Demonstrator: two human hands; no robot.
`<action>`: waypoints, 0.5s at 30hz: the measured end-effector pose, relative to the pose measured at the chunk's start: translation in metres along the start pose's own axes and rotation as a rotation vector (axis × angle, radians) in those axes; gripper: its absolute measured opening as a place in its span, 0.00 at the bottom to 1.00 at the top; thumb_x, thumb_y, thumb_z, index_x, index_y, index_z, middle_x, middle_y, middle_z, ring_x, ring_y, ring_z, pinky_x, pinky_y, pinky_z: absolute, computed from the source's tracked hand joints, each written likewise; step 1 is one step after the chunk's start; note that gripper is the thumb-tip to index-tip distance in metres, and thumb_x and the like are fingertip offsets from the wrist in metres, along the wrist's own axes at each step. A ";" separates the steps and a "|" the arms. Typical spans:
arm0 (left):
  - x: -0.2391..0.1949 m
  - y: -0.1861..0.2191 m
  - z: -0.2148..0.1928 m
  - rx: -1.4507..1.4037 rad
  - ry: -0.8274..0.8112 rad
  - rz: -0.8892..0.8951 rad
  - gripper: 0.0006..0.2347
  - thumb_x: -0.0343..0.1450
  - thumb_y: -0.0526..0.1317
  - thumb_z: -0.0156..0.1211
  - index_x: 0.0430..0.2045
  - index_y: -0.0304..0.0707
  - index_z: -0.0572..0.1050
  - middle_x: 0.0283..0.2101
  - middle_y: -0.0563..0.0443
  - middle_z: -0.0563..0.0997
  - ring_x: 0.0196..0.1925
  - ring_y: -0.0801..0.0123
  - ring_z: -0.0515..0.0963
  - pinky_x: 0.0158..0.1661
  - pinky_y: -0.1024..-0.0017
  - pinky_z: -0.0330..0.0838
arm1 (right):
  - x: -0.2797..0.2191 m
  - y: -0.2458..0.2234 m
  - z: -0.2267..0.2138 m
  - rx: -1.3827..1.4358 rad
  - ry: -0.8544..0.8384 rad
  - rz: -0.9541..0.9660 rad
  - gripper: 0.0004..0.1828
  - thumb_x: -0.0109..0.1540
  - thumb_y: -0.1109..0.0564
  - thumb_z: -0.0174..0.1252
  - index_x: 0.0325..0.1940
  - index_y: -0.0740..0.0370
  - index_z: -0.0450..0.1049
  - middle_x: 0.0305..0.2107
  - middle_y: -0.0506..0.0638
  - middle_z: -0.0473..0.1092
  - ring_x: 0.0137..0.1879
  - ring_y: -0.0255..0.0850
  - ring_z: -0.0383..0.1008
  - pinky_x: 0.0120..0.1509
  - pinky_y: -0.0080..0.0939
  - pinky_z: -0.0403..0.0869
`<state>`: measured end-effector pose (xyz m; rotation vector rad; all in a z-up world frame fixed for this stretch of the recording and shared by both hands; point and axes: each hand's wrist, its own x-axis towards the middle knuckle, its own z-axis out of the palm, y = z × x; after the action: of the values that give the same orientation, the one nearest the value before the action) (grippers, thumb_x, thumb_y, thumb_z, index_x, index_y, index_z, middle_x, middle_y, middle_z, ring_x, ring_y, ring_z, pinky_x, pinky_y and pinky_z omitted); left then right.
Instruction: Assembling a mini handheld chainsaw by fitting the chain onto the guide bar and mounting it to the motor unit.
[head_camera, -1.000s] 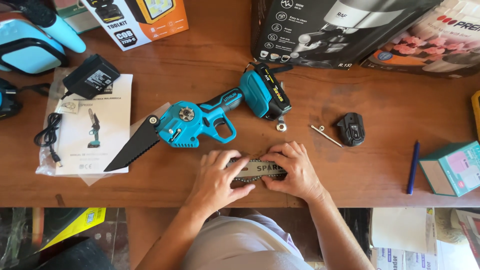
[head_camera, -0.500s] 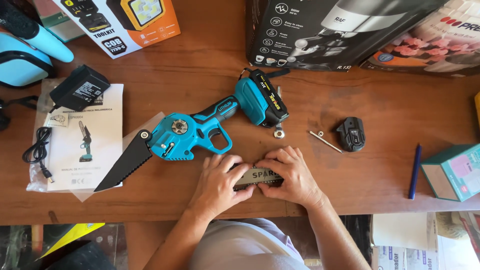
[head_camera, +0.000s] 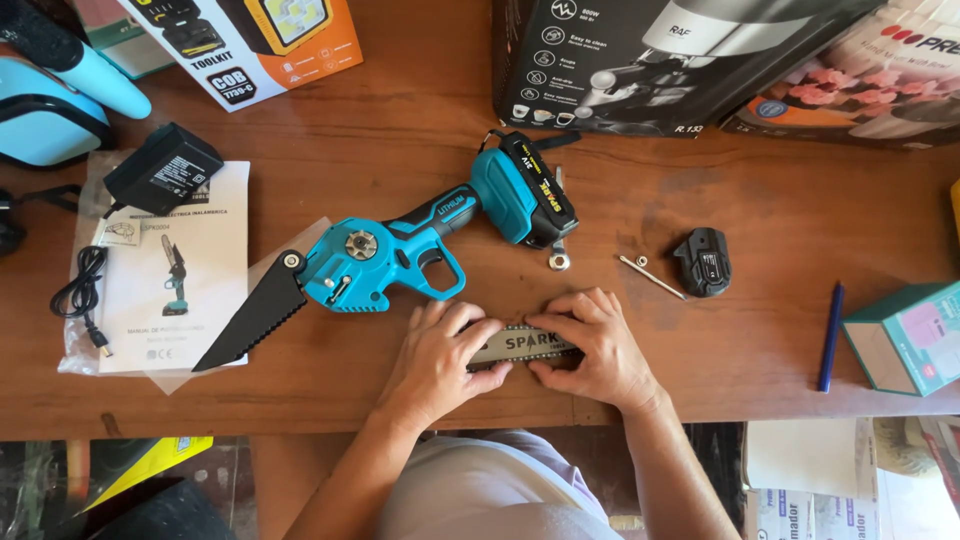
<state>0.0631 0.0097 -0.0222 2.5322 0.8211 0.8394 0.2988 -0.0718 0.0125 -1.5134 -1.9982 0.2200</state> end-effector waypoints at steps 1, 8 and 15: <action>0.000 0.001 -0.001 0.000 0.000 0.000 0.18 0.61 0.56 0.69 0.41 0.57 0.79 0.40 0.59 0.75 0.49 0.58 0.77 0.39 0.62 0.68 | 0.000 0.001 0.001 0.000 0.001 0.000 0.26 0.46 0.42 0.75 0.46 0.51 0.82 0.41 0.45 0.72 0.46 0.44 0.70 0.51 0.42 0.67; 0.001 0.002 -0.002 0.036 -0.003 0.019 0.16 0.62 0.56 0.67 0.40 0.62 0.78 0.40 0.61 0.73 0.50 0.60 0.76 0.40 0.63 0.67 | -0.001 0.003 0.003 0.005 0.008 -0.008 0.25 0.46 0.42 0.74 0.45 0.48 0.82 0.40 0.44 0.71 0.46 0.43 0.71 0.52 0.42 0.67; 0.000 0.000 0.002 0.077 -0.044 0.020 0.17 0.62 0.58 0.65 0.41 0.63 0.77 0.40 0.61 0.72 0.50 0.59 0.75 0.40 0.62 0.67 | -0.001 0.002 0.003 0.006 0.013 -0.008 0.25 0.46 0.41 0.74 0.45 0.48 0.82 0.40 0.45 0.71 0.45 0.44 0.71 0.51 0.42 0.66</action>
<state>0.0646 0.0097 -0.0239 2.6200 0.8307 0.7687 0.2988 -0.0709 0.0088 -1.4992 -1.9907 0.2122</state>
